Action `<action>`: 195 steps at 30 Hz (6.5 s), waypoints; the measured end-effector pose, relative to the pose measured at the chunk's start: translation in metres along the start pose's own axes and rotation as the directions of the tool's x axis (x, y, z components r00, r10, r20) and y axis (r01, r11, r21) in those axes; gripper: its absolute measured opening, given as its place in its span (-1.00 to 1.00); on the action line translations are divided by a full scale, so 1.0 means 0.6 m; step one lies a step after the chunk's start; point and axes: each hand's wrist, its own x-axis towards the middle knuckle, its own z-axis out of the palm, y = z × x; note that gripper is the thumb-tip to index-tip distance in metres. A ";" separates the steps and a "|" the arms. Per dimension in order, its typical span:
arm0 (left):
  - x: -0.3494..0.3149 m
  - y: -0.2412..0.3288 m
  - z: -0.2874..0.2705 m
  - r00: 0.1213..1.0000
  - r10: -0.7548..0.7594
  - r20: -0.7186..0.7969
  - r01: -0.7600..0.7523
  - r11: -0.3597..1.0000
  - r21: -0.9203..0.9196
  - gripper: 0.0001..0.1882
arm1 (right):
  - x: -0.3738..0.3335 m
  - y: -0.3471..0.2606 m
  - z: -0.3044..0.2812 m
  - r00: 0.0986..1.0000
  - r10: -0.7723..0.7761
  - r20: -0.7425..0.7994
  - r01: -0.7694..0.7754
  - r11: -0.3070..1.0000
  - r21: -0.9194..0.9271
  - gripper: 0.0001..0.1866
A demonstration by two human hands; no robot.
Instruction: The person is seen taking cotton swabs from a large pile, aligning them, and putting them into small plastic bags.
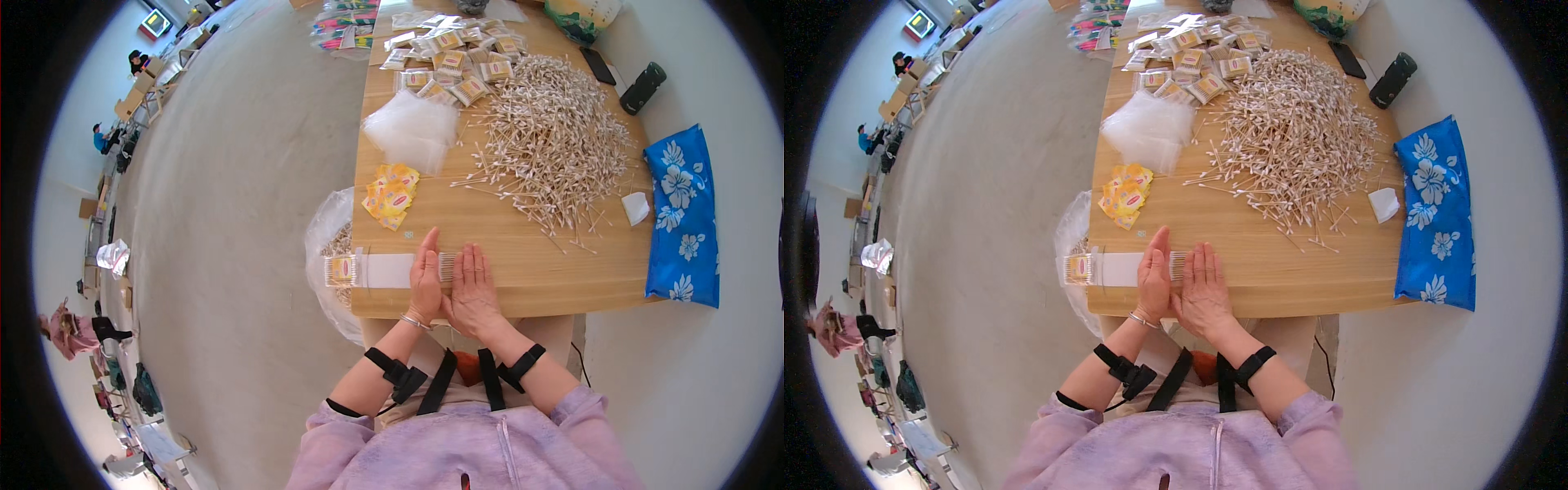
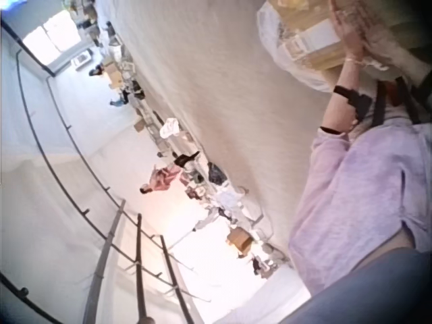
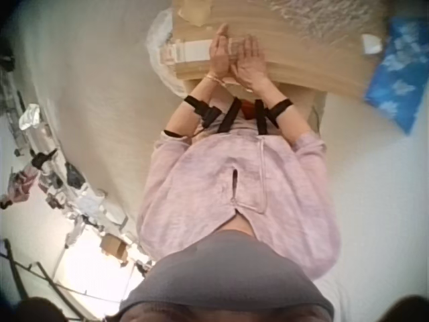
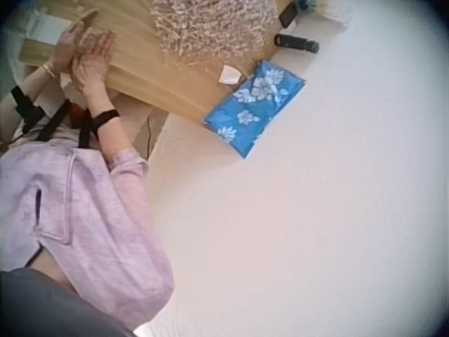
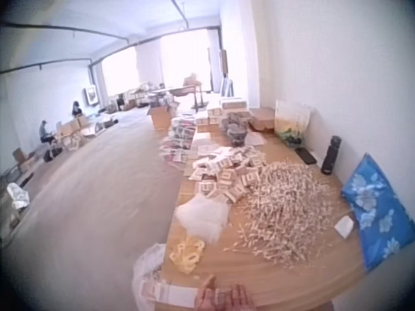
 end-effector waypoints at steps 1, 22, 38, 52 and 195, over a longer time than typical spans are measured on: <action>-0.001 0.004 -0.005 1.000 -0.002 -0.004 0.002 1.000 0.007 -0.51 | 0.000 -0.005 -0.001 1.000 0.010 0.007 -0.010 1.000 0.019 -0.08; -0.005 0.081 -0.156 0.989 0.039 -0.145 -0.017 0.988 0.155 -0.47 | 0.070 -0.163 0.057 0.999 -0.015 0.028 0.013 0.996 0.093 -0.11; -0.004 0.081 -0.169 0.993 0.062 -0.100 -0.034 0.965 0.261 -0.55 | 0.070 -0.152 0.044 0.990 -0.133 0.049 0.126 0.984 0.125 -0.08; 0.036 0.069 -0.343 0.983 -0.150 -0.103 0.175 0.935 0.307 -0.51 | 0.085 -0.189 0.054 0.995 -0.093 0.031 0.087 0.984 0.154 -0.02; 0.030 0.018 -0.004 0.842 0.258 0.474 -0.537 0.314 0.783 -0.54 | 0.126 0.164 -0.035 0.821 0.242 -0.517 -0.228 0.969 0.093 -0.92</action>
